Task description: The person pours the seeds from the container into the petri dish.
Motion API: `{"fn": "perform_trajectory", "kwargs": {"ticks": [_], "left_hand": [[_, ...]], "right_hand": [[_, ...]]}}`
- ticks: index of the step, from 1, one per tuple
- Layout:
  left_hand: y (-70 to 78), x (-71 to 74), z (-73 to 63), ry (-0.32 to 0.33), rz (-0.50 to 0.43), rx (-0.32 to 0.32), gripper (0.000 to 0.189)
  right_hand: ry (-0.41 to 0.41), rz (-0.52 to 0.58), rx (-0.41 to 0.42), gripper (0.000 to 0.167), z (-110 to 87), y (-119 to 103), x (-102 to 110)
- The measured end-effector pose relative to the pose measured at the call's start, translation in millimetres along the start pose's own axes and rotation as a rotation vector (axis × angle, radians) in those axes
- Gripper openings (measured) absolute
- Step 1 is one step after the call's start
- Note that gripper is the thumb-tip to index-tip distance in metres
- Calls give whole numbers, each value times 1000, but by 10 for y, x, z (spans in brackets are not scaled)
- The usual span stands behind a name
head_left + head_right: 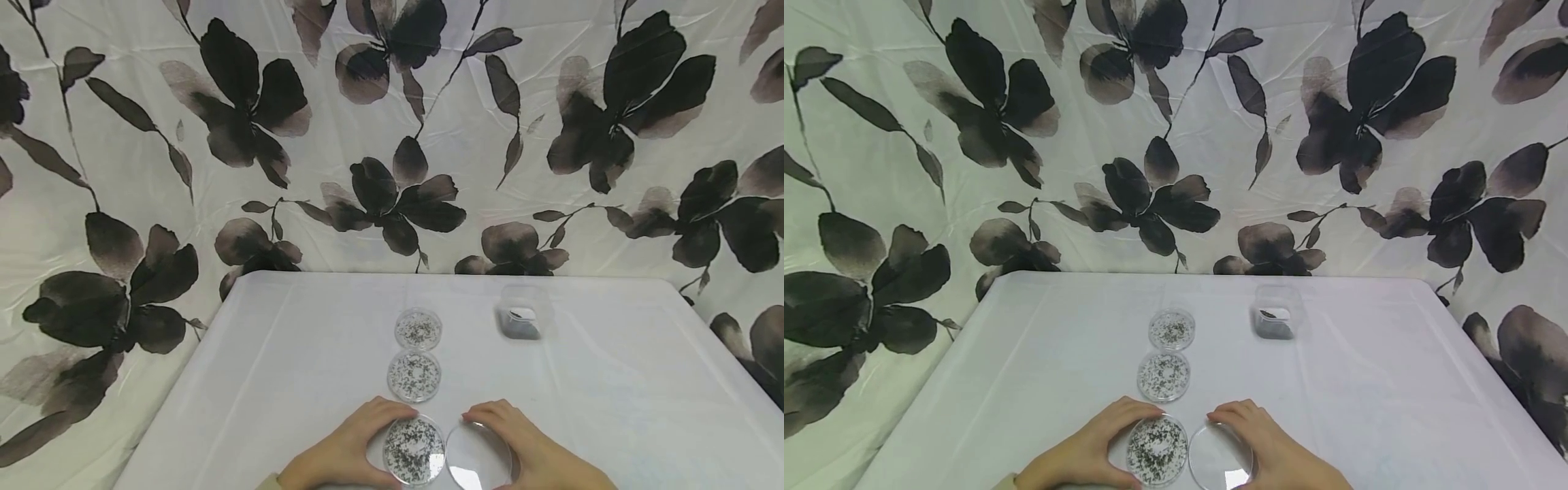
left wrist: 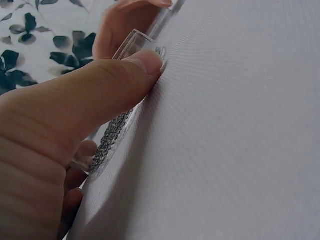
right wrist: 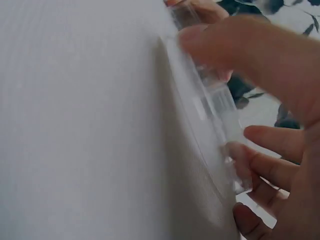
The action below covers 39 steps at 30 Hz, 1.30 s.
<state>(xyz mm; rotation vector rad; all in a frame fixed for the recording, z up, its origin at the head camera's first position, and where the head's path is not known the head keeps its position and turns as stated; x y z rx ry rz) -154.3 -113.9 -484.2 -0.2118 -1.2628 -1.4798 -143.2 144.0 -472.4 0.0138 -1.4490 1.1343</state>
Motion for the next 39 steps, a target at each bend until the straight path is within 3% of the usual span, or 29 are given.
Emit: {"fn": "perform_trajectory", "kwargs": {"ticks": [4,8,11,20,28,35,39], "left_hand": [[-10,-2,6,1,-2,9,93],[-3,-6,18,4,30,-27,93],[-8,-4,11,6,22,-8,93],[25,2,-9,12,21,-12,93],[51,13,-13,15,27,-29,93],[26,6,-9,13,5,-16,94],[23,5,-5,12,-10,-22,94]], "right_hand": [[14,-30,-23,90,25,-57,72],[-19,-5,-113,88,60,-79,124],[-46,21,-161,89,105,-98,144],[15,71,-34,97,270,-228,212],[-7,145,-34,98,398,-293,213],[2,205,64,97,515,-398,210],[-9,239,69,97,569,-422,222]]}}
Point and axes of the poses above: each hand's wrist, its own z-axis towards the middle knuckle, its own x-axis out of the back of the hand, y = z × x, the point moved 6 cm from there along z, towards the middle knuckle, and after that the axes turned 15 degrees about -x, right-handed, at the moved point
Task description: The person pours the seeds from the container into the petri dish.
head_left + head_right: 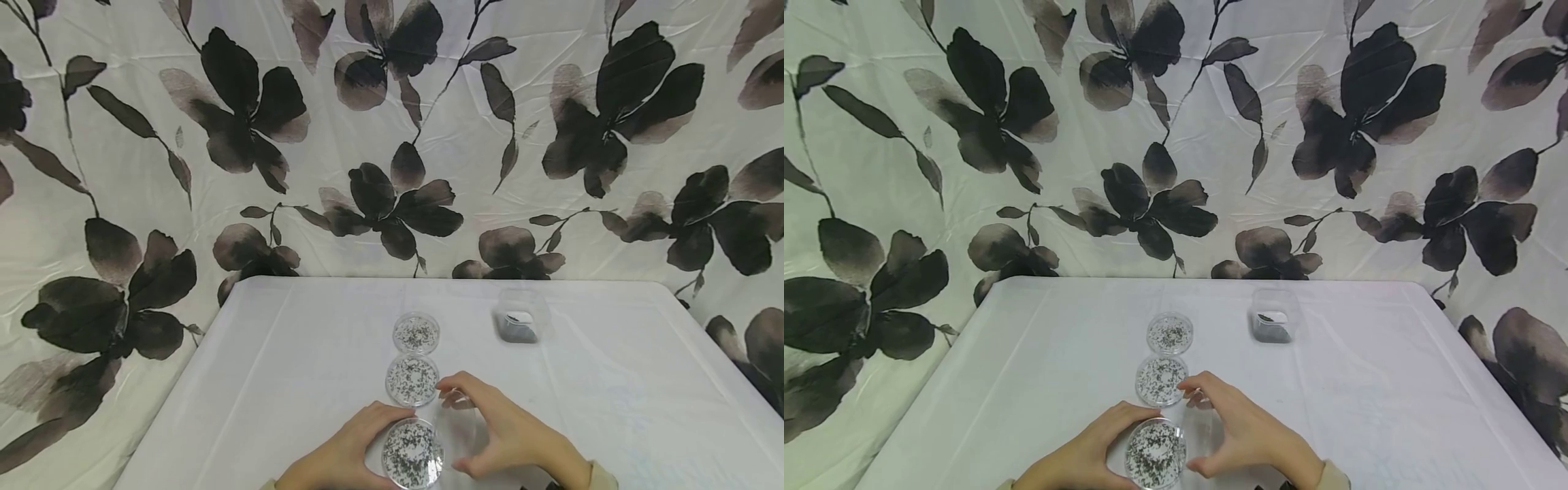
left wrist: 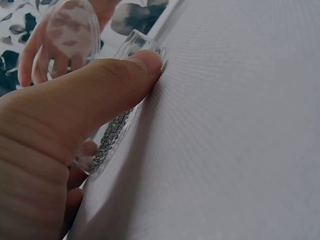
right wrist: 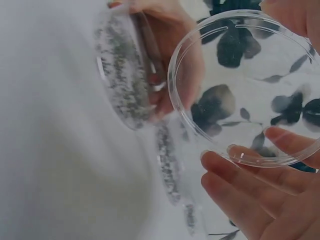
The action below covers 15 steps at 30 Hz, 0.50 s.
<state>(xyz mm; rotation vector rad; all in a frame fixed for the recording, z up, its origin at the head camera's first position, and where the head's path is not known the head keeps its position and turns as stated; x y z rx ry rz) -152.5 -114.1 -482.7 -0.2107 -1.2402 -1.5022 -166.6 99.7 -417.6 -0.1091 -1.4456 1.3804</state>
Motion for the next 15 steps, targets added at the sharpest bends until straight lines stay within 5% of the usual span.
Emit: {"fn": "perform_trajectory", "kwargs": {"ticks": [10,15], "left_hand": [[0,0,22,-7,-8,5,93],[1,-4,27,-5,-8,0,93]], "right_hand": [[-121,-22,-128,91,-45,18,63],[-144,-22,-59,94,-31,-10,-8]]}}
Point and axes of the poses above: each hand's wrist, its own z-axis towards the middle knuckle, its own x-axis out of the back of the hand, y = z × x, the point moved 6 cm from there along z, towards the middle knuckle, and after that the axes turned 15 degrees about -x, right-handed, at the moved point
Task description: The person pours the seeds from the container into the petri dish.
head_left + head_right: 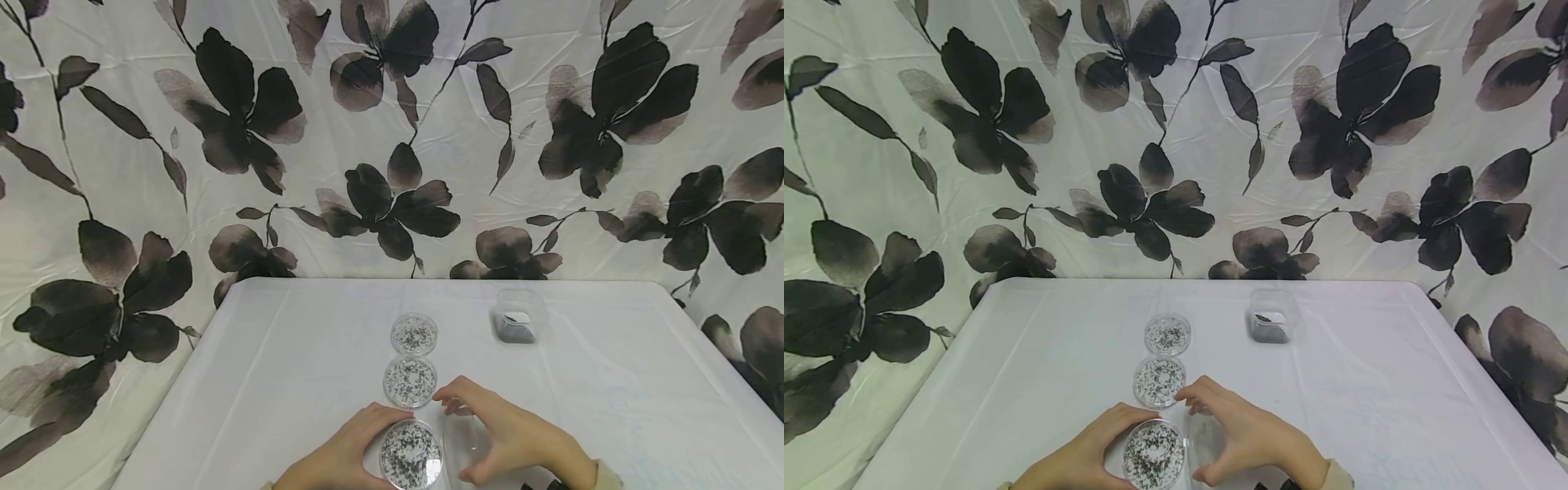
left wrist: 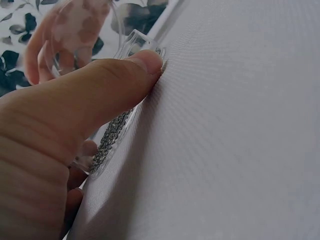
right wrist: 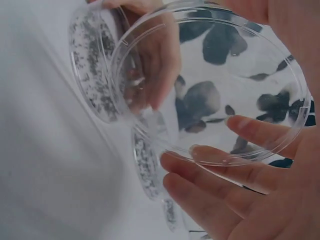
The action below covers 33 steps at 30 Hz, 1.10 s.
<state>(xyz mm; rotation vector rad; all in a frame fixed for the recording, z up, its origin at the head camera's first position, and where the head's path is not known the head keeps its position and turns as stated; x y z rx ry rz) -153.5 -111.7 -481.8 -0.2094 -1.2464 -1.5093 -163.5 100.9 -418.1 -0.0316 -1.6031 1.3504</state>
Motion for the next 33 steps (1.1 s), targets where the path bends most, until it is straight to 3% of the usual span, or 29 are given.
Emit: {"fn": "perform_trajectory", "kwargs": {"ticks": [4,6,14,19,27,33], "left_hand": [[-5,-2,0,3,-15,16,94],[-4,-3,2,3,-13,15,93],[4,-6,1,8,24,-18,93],[-12,-5,-4,10,3,4,94],[-8,-9,-17,15,10,-12,94],[-8,-6,-20,12,22,-20,94]], "right_hand": [[36,-38,91,95,16,-63,-10],[48,-41,96,96,10,-75,8],[23,-52,-10,93,-16,-11,22],[24,-69,-36,93,6,-2,-44],[96,-14,1,86,58,-23,-157],[177,-12,-58,87,65,-21,-262]]}}
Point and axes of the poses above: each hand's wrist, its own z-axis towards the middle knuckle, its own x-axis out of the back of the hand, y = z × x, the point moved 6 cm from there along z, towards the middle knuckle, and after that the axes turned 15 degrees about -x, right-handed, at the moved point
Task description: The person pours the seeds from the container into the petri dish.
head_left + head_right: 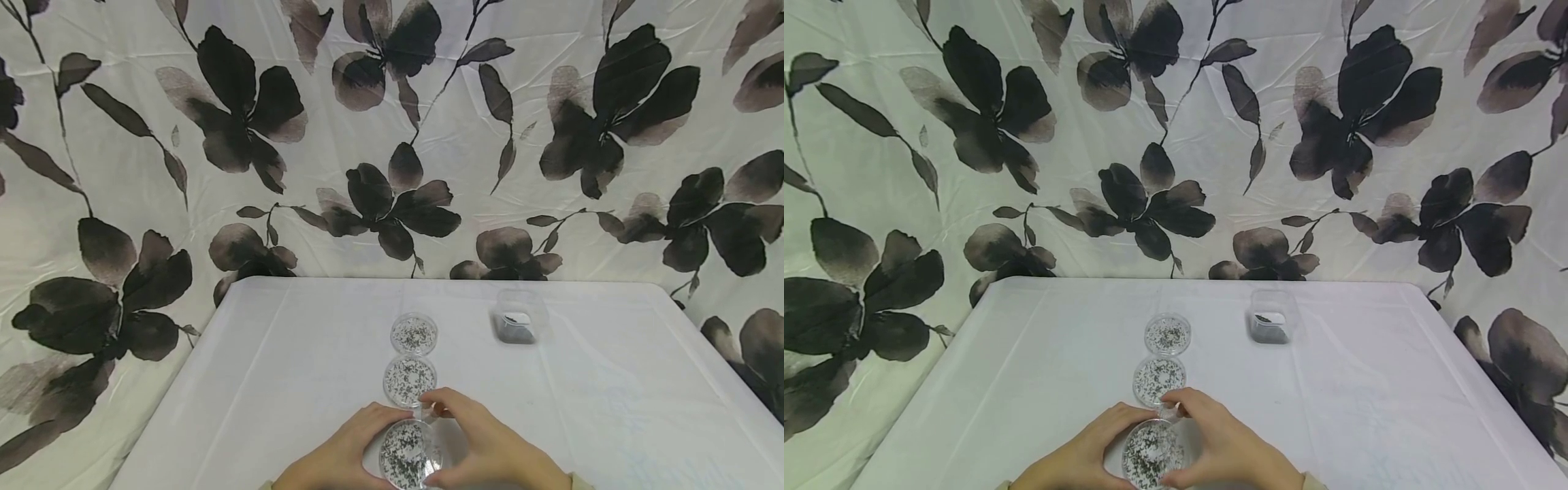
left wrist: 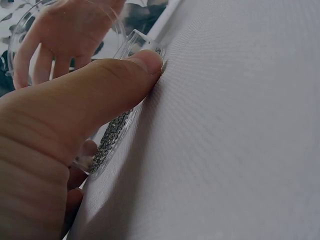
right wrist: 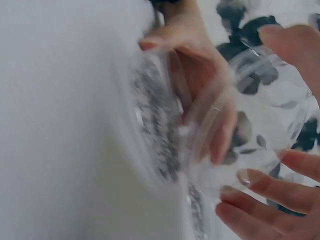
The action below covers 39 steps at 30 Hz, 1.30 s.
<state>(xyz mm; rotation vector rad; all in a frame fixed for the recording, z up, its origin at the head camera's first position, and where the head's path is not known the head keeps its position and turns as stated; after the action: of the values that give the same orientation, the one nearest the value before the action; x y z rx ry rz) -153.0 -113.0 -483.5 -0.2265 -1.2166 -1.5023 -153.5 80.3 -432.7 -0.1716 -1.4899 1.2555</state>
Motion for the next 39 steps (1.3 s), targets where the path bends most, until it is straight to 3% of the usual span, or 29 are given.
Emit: {"fn": "perform_trajectory", "kwargs": {"ticks": [5,10,19,32,39], "left_hand": [[-2,3,-10,-3,-3,11,96],[-19,6,-22,-15,-25,58,100],[-50,-8,-15,-32,-71,157,117],[-66,-54,28,-42,-46,95,111],[-64,-17,-5,-49,-16,71,108]], "right_hand": [[92,-52,4,82,-21,-21,-87],[122,-80,49,79,7,-39,-184],[155,-113,221,75,18,-43,-362],[154,-97,391,56,-50,95,-436],[172,-94,462,57,-19,67,-457]]}}
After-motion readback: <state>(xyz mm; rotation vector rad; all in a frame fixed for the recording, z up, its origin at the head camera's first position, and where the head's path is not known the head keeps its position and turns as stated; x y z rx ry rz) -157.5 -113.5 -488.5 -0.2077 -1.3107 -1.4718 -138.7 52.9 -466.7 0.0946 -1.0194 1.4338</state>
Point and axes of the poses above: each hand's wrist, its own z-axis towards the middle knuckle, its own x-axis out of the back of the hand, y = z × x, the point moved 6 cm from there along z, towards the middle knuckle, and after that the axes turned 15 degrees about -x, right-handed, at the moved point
